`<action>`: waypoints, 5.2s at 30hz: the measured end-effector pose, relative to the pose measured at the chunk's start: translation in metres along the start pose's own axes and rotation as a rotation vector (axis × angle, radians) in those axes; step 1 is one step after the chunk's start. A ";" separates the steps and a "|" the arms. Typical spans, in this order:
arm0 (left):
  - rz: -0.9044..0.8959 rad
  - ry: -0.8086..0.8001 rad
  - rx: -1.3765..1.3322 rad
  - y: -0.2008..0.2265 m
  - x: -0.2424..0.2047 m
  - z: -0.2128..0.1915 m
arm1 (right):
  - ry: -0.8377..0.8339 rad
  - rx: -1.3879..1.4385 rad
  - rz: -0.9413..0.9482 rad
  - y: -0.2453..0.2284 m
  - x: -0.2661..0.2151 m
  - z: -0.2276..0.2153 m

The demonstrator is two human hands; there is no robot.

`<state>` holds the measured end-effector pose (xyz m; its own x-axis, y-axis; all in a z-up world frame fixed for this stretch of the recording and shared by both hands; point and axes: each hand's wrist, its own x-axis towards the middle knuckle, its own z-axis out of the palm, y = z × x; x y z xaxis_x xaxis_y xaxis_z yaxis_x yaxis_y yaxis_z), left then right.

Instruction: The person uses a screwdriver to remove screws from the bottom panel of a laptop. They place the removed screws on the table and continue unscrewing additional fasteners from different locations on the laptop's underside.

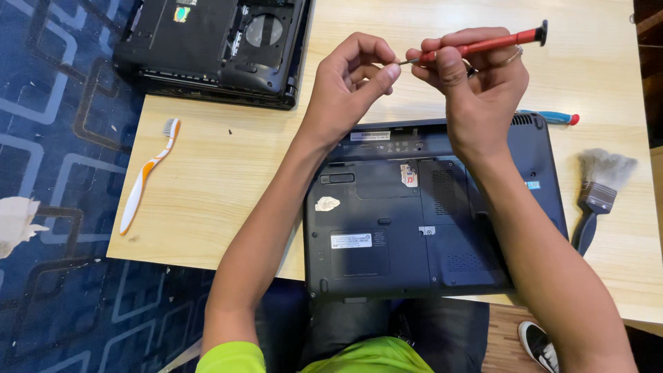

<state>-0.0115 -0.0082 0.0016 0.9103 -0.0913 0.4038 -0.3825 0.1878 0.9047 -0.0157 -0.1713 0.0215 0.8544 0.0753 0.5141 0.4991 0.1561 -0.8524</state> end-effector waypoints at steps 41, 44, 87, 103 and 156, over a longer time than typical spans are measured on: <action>-0.132 0.069 0.478 -0.073 0.018 -0.062 | -0.545 -0.622 -0.057 -0.002 -0.058 0.076; -0.112 0.072 0.482 -0.075 0.019 -0.062 | -0.553 -0.628 -0.108 -0.001 -0.058 0.074; 0.176 -0.911 0.586 0.059 -0.012 -0.079 | -0.801 -0.472 -0.064 -0.005 -0.038 0.072; 0.044 -0.950 0.522 0.053 -0.012 -0.073 | -0.616 -0.590 -0.004 -0.004 -0.048 0.067; -0.038 -0.765 0.153 0.049 -0.035 -0.068 | -0.528 -0.708 0.196 0.020 -0.050 0.072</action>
<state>-0.0513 0.0709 0.0225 0.5819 -0.7544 0.3037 -0.4214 0.0397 0.9060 -0.0592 -0.1014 -0.0145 0.8432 0.5061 0.1813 0.4725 -0.5369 -0.6989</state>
